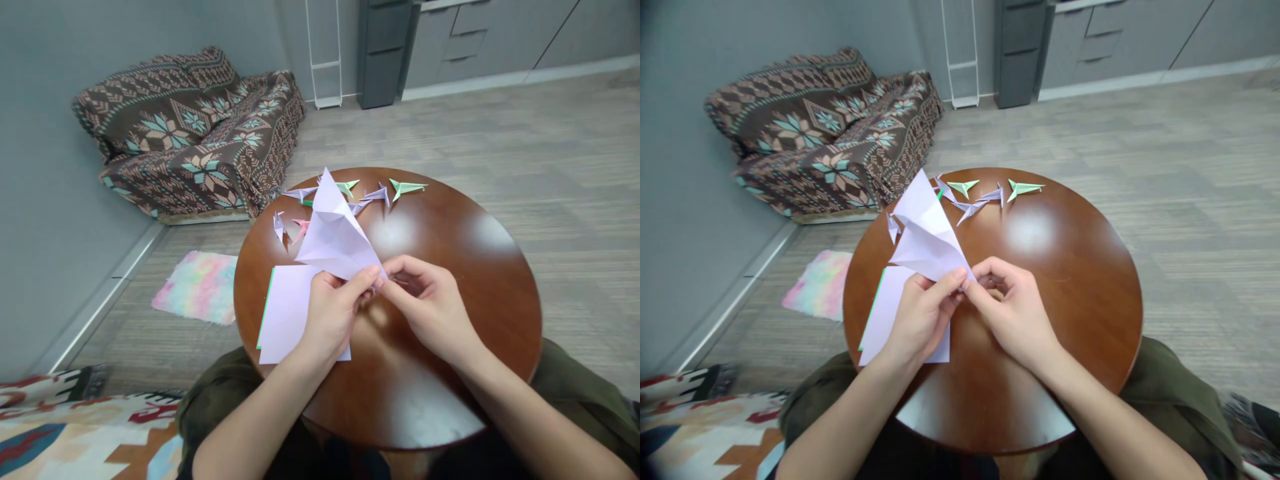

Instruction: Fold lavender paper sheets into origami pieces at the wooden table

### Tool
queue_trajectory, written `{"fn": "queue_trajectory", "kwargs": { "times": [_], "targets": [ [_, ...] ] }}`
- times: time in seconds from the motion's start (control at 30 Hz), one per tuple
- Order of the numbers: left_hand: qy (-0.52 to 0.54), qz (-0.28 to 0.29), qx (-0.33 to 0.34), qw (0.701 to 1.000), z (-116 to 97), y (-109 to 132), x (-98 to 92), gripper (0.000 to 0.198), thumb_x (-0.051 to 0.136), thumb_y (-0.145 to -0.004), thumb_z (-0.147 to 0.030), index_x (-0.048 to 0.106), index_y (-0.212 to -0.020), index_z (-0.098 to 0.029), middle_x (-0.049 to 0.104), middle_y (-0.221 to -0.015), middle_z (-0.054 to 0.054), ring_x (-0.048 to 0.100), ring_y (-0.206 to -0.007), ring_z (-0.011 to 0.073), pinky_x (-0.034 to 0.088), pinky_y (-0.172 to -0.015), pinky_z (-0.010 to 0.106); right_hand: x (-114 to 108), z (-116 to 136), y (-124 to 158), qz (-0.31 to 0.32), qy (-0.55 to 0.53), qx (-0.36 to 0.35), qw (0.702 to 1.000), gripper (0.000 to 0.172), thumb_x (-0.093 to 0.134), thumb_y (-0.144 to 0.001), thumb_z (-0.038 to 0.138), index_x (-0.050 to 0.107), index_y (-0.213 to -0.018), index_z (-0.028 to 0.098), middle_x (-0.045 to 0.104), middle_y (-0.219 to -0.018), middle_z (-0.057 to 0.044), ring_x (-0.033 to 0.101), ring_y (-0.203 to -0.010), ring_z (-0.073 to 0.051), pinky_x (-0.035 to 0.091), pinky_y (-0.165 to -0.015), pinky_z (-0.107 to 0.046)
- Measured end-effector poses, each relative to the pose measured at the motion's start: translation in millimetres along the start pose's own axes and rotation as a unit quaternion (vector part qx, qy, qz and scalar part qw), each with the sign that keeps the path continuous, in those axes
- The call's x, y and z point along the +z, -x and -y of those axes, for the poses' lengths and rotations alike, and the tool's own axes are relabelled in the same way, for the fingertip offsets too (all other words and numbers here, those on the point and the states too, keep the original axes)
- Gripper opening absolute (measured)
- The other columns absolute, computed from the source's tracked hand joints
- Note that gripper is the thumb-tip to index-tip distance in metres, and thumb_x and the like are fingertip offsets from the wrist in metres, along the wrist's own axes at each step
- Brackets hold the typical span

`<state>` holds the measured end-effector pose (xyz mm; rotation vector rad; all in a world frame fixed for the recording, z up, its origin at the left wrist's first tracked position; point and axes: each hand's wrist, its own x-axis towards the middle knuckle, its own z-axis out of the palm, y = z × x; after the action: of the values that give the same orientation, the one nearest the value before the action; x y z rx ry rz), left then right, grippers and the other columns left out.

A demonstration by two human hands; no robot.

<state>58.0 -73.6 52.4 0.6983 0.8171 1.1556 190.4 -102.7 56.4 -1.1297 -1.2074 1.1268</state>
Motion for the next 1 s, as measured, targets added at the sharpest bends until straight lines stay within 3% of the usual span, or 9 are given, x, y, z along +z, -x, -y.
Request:
{"fn": "queue_trajectory", "kwargs": {
  "times": [0.1,0.2,0.3,0.43,0.57,0.7,0.77,0.9,1.0],
  "targets": [
    [0.019,0.002,-0.041,0.999,0.2,1.2,-0.8,0.034,0.092,-0.068,-0.025,0.063,-0.084,-0.016,0.064,-0.071,-0.003,0.056,-0.064,0.0073,0.043,-0.061,0.019,-6.2,-0.5,-2.5,-0.107,0.115,-0.111,0.981,0.012,0.072,-0.09,0.02,0.067,-0.078,0.02,0.07,-0.075,-0.002,0.065,-0.069,-0.017,0.052,-0.069,-0.031],
    [0.027,0.022,-0.066,0.997,-1.8,2.1,-1.4,0.046,0.094,-0.066,-0.024,0.06,-0.098,-0.019,0.066,-0.074,-0.004,0.059,-0.063,0.0083,0.044,-0.061,0.02,-12.6,0.4,-5.1,-0.194,0.289,-0.269,0.898,0.013,0.07,-0.088,0.01,0.066,-0.079,0.019,0.067,-0.077,-0.003,0.062,-0.068,-0.016,0.05,-0.068,-0.03],
    [-0.008,0.042,-0.017,0.999,-3.1,1.6,-1.3,0.043,0.093,-0.069,-0.029,0.065,-0.099,-0.017,0.072,-0.083,0.001,0.064,-0.071,0.0115,0.049,-0.067,0.023,-11.7,0.7,-3.5,-0.171,0.4,-0.338,0.835,0.012,0.067,-0.089,0.007,0.067,-0.083,0.017,0.07,-0.081,-0.007,0.064,-0.07,-0.018,0.05,-0.066,-0.032],
    [0.003,0.024,0.027,0.999,-5.2,-1.6,-0.6,0.027,0.088,-0.077,-0.033,0.072,-0.088,-0.014,0.075,-0.087,0.005,0.069,-0.082,0.0158,0.053,-0.078,0.027,-1.4,0.0,3.5,-0.077,0.46,-0.365,0.806,0.011,0.066,-0.091,0.008,0.068,-0.084,0.017,0.074,-0.086,-0.009,0.066,-0.077,-0.024,0.049,-0.067,-0.038],
    [0.024,0.014,0.014,1.0,-11.0,-6.3,-5.1,0.028,0.087,-0.077,-0.03,0.075,-0.096,-0.013,0.078,-0.095,0.008,0.072,-0.089,0.0188,0.056,-0.079,0.028,-2.0,3.3,4.9,-0.036,0.4,-0.363,0.841,0.003,0.067,-0.093,0.017,0.069,-0.092,0.018,0.076,-0.102,-0.012,0.069,-0.095,-0.028,0.054,-0.082,-0.045],
    [-0.027,-0.003,-0.019,0.999,-18.3,-9.9,-15.7,0.033,0.089,-0.075,-0.031,0.075,-0.101,-0.015,0.079,-0.095,0.007,0.072,-0.08,0.0177,0.058,-0.068,0.027,-21.3,9.1,-2.0,-0.159,0.355,-0.341,0.856,0.017,0.069,-0.092,0.021,0.069,-0.108,0.023,0.071,-0.124,-0.014,0.066,-0.116,-0.032,0.052,-0.101,-0.052],
    [-0.069,0.009,-0.039,0.997,-21.5,-10.7,-20.7,0.039,0.091,-0.073,-0.033,0.075,-0.104,-0.016,0.079,-0.095,0.008,0.073,-0.079,0.0191,0.06,-0.068,0.029,-31.5,9.8,-6.2,-0.202,0.308,-0.296,0.881,0.03,0.073,-0.089,0.026,0.067,-0.118,0.026,0.068,-0.133,-0.013,0.063,-0.127,-0.034,0.049,-0.108,-0.054],
    [-0.156,0.068,-0.05,0.984,-26.4,-11.4,-27.1,0.042,0.091,-0.073,-0.034,0.076,-0.107,-0.015,0.08,-0.093,0.01,0.073,-0.074,0.0196,0.055,-0.06,0.024,-40.5,5.0,-12.3,-0.138,0.137,-0.129,0.972,0.045,0.079,-0.086,0.033,0.058,-0.125,0.027,0.075,-0.12,-0.01,0.074,-0.106,-0.028,0.062,-0.087,-0.042],
    [-0.208,0.108,-0.059,0.97,-29.5,-11.8,-29.2,0.036,0.086,-0.079,-0.038,0.077,-0.105,-0.016,0.078,-0.088,0.01,0.071,-0.068,0.019,0.053,-0.053,0.023,-39.3,0.7,-14.1,-0.075,0.06,-0.04,0.995,0.043,0.081,-0.085,0.034,0.058,-0.12,0.026,0.08,-0.096,-0.005,0.077,-0.082,-0.023,0.062,-0.068,-0.033]
  ]
}}
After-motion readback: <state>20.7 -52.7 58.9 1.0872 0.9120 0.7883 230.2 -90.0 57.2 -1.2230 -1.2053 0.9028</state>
